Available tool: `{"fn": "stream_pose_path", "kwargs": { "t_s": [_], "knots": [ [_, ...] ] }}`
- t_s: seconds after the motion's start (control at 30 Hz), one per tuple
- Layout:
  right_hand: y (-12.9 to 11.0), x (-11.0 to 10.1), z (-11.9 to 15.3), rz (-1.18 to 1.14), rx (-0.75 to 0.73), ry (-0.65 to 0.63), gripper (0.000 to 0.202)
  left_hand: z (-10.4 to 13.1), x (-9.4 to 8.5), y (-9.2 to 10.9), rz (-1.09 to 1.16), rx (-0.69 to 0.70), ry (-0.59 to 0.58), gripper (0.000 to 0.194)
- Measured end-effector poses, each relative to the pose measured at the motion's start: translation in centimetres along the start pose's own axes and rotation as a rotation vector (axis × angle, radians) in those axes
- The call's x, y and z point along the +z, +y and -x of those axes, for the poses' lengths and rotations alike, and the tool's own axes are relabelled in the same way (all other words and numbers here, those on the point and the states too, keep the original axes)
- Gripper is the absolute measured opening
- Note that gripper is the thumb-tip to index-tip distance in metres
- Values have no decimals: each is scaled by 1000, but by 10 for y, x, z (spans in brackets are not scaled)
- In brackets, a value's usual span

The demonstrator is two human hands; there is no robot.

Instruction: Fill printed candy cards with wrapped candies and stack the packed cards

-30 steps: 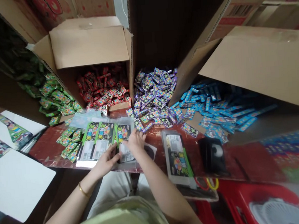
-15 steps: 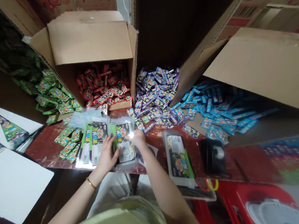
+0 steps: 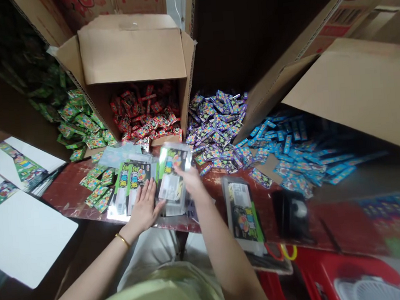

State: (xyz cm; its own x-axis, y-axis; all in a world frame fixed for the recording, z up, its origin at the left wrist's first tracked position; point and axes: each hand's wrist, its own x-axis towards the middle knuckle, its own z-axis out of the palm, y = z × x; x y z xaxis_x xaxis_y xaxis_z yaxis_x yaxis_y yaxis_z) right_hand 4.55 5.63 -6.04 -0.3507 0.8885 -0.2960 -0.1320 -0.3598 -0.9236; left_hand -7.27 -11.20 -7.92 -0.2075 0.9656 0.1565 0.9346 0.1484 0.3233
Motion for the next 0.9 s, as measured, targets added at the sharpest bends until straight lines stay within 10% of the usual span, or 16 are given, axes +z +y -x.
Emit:
{"fn": "stream_pose_path", "kwargs": {
  "t_s": [0.23,0.43,0.6,0.9],
  "knots": [
    [-41,-48,21,-339,-14,122,36,-25,-41,19,470,-167,-76,77],
    [-42,-34,76,-208,41,-61,46,-25,-49,68,1409,-425,-359,53],
    [-25,-42,90,-74,-13,93,39,-21,-33,79,1633,-656,-112,48],
    [-18,-52,110,-301,113,87,42,-16,-36,84,1562,-746,-1,42]
  ]
}}
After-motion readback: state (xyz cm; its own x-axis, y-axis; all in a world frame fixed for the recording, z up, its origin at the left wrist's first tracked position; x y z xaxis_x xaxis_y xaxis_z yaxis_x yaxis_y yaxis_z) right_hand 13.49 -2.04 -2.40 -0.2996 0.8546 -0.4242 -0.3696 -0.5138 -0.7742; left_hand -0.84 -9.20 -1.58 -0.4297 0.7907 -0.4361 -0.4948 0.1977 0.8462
